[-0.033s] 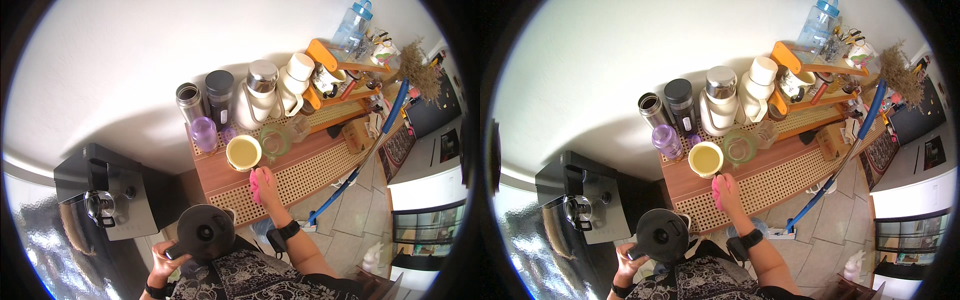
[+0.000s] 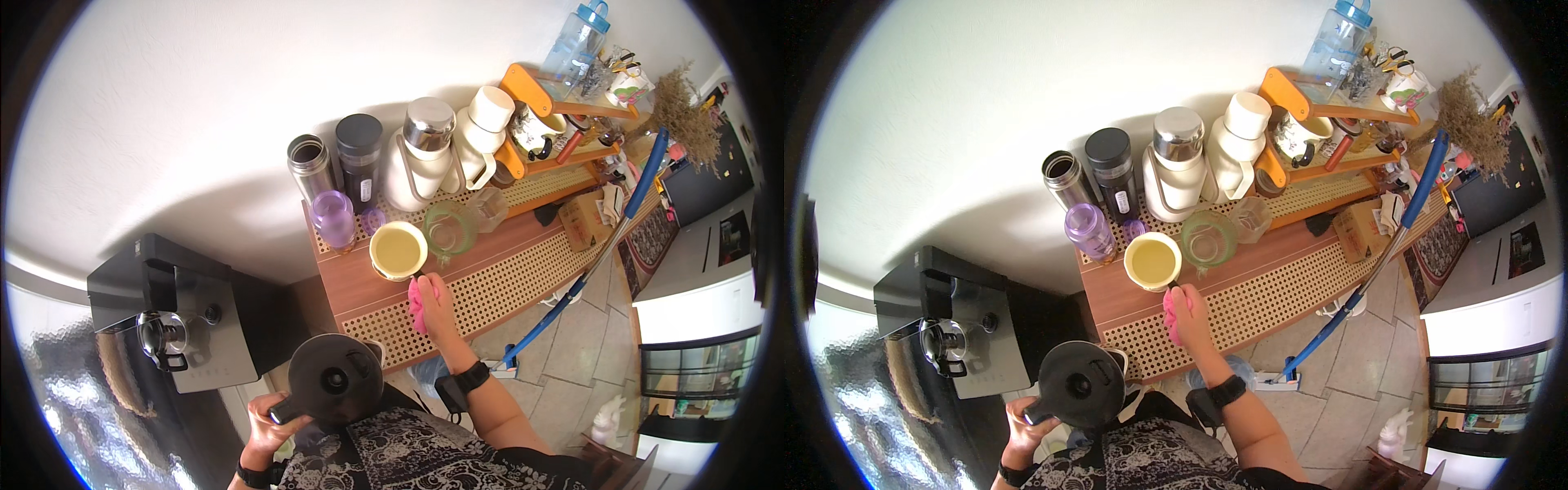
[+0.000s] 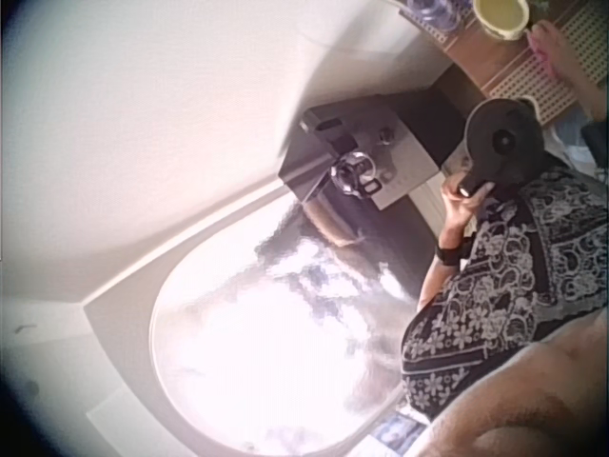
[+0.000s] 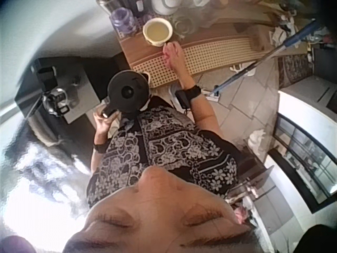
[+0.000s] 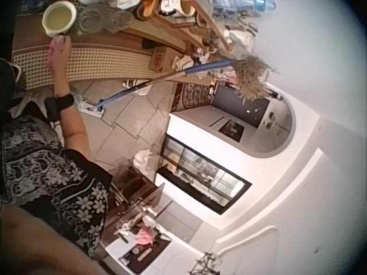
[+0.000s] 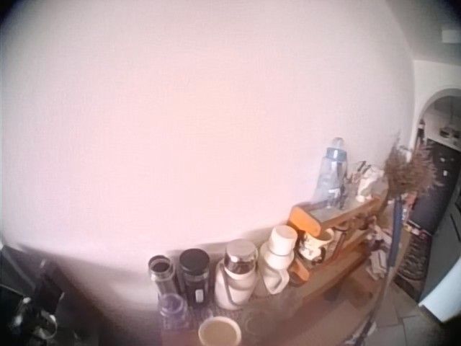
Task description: The person cleans the floor by first using a flat mop to wipe the area near a side cabinet and water jug, then picks up a black electronic device and moves it to a lower shelf, wipes the shelf surface with a pink cloth, and finally resumes mopping the surrounding floor.
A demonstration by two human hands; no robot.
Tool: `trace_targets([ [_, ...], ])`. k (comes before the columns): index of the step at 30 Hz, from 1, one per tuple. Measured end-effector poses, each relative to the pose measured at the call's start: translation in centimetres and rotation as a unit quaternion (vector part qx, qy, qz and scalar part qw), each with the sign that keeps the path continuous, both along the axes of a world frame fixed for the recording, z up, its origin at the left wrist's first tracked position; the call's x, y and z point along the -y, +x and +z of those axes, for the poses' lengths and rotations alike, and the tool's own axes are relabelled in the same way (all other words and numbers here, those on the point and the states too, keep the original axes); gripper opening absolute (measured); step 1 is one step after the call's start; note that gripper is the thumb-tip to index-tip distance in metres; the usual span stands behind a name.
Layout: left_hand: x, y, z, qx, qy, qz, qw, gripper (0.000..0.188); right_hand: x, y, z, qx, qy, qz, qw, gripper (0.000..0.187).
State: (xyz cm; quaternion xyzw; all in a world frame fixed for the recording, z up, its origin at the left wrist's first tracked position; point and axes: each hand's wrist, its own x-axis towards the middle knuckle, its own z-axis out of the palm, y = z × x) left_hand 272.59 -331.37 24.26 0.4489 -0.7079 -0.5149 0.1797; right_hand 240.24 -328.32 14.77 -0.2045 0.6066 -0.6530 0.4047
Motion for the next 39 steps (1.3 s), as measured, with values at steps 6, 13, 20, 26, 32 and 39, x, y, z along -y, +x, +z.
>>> trace_targets([
  [6,0.4,-0.1,0.1,-0.011,0.005,-0.005,1.000,0.032,-0.7,0.3,-0.8,-0.065,-0.010,-0.011,0.998,0.023],
  [13,0.7,-0.1,0.1,-0.021,-0.020,-0.017,0.999,0.035,-0.7,0.4,-1.3,0.013,-0.018,-0.023,0.999,0.022],
  [20,0.5,0.2,-0.7,-0.023,-0.005,-0.004,1.000,0.036,0.4,0.4,-0.2,0.085,-0.030,-0.018,0.996,0.022],
  [26,0.3,0.3,-1.4,-0.032,-0.016,-0.002,0.999,0.035,0.4,0.3,0.1,0.055,-0.027,-0.019,0.998,0.020],
  [32,0.5,-0.5,-0.5,-0.036,0.011,-0.015,0.999,0.033,-0.9,-0.3,-2.5,-0.033,-0.036,-0.071,0.996,0.032],
  [39,-0.1,-1.1,-0.1,-0.063,0.010,0.007,0.998,0.029,-1.3,-0.8,-1.0,0.025,-0.054,-0.026,0.998,0.033],
])
